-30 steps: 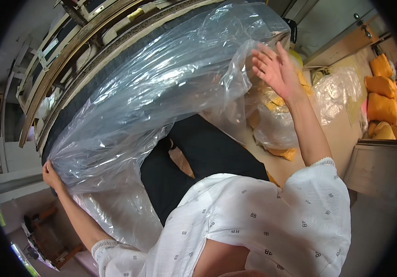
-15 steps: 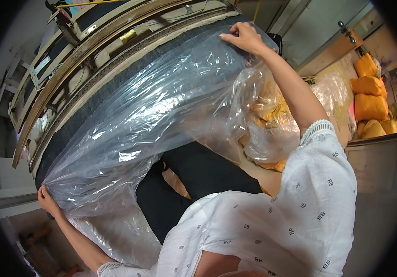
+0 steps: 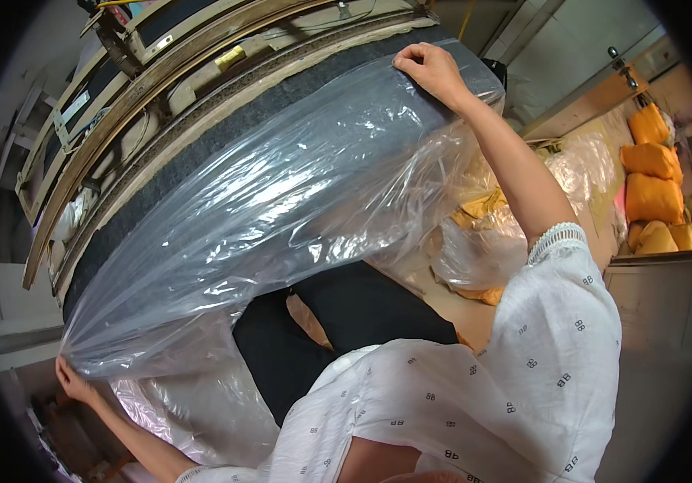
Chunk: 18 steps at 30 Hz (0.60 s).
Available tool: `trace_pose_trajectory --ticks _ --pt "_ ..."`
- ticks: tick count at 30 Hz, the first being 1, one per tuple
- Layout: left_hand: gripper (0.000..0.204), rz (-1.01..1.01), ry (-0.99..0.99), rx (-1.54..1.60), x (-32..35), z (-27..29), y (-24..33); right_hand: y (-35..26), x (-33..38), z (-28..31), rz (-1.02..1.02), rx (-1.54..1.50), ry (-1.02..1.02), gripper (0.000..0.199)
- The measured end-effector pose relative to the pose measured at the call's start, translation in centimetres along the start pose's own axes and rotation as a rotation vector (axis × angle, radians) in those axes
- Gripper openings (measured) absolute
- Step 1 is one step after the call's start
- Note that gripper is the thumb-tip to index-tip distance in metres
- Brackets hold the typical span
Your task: The person wraps a large cushion with clear plastic sheeting by hand, repeatedly pulling, stretching, and fitting the plastic around the edges and corners.
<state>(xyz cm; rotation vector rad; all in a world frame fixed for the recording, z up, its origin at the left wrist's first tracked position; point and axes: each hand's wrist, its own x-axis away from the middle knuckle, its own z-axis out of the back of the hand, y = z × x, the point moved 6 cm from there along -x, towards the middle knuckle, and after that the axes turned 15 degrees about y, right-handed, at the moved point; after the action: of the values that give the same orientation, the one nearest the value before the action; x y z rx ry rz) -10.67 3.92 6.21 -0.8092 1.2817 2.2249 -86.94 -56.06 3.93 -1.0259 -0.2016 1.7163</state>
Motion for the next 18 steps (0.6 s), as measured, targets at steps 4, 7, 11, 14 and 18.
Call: trace_pose_trajectory --ticks 4,7,11,14,18 --pt "0.037 0.055 0.037 0.037 -0.6 7.3 2.9 -1.1 0.6 0.0 0.005 -0.035 -0.028 0.026" --pt "0.035 0.166 0.02 0.042 1.3 11.6 4.7 -1.5 0.6 -0.4 -0.001 -0.027 -0.064 0.027" --pt "0.03 0.355 -0.174 0.05 4.3 15.4 2.2 -1.0 -0.1 -0.7 0.002 0.056 -0.066 0.03" --pt "0.031 0.447 -0.199 0.007 6.2 16.3 -1.7 -0.1 -1.4 -2.1 0.121 -0.07 -0.081 0.029" --pt "0.036 0.514 -0.045 0.238 7.7 11.3 0.5 -1.3 -3.9 -1.7 0.038 -0.384 -0.251 0.017"
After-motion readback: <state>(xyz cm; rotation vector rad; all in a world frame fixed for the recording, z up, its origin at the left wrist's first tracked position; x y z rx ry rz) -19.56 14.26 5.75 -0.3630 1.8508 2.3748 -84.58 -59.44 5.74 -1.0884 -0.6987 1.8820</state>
